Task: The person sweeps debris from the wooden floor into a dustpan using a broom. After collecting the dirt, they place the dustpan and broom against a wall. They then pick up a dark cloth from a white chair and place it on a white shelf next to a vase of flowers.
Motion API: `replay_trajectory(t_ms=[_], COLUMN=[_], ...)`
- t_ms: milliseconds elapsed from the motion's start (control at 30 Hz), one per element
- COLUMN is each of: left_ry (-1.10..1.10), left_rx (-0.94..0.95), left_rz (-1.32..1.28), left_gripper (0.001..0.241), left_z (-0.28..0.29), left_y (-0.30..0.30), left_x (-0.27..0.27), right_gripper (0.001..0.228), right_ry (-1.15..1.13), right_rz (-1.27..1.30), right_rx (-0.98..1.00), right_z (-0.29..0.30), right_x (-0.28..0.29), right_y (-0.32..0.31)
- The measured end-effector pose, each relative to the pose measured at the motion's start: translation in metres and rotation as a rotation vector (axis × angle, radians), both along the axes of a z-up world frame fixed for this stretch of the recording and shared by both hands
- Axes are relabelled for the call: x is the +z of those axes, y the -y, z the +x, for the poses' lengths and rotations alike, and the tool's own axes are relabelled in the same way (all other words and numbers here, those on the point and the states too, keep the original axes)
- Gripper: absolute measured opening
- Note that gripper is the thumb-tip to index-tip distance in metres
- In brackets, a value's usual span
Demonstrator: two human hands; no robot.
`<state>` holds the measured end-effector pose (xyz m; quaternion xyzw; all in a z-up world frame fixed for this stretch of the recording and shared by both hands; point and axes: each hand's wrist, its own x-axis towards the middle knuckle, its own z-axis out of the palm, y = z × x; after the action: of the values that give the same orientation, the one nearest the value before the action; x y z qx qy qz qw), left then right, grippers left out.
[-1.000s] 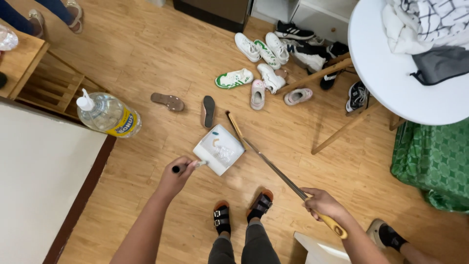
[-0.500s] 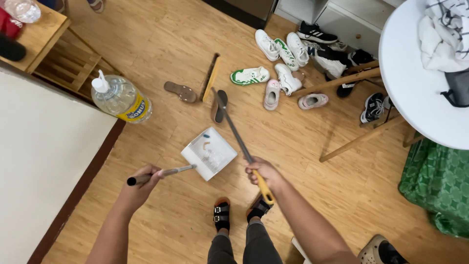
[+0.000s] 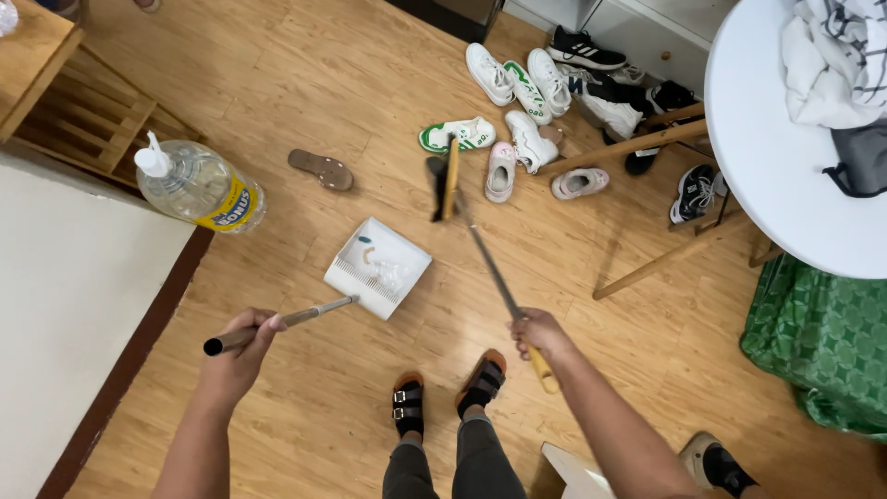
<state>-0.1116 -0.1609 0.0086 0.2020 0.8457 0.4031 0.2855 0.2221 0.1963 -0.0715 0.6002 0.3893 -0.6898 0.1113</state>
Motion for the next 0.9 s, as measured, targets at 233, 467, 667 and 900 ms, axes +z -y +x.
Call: replay_trajectory(t_ms=[233, 467, 667, 900], left_ry=[-0.037, -0.06, 0.02, 0.049], left_rx=[-0.022, -0.07, -0.013, -0.069], left_rz=[0.202, 0.168, 0.037, 0.161], left_gripper=[0.017, 0.017, 0.014, 0.015], left_z=[0.007, 0.007, 0.02, 0.012], left_y=[-0.008, 0.0, 0.015, 0.011], left_x=[-0.01, 0.003, -0.014, -0.011], right_gripper=[0.056, 0.058, 0.062, 0.046], right_ry=[0.181, 0.045, -0.197, -0.429], right_rz=[0.316, 0.229, 0.026, -0.126], right_rx=[0.115, 0.009, 0.065, 0.232], right_z=[0.048, 0.022, -0.032, -0.15], right_x=[-0.042, -0.005, 0.044, -0.006], right_y=[-0.071, -0.017, 0.025, 0.077])
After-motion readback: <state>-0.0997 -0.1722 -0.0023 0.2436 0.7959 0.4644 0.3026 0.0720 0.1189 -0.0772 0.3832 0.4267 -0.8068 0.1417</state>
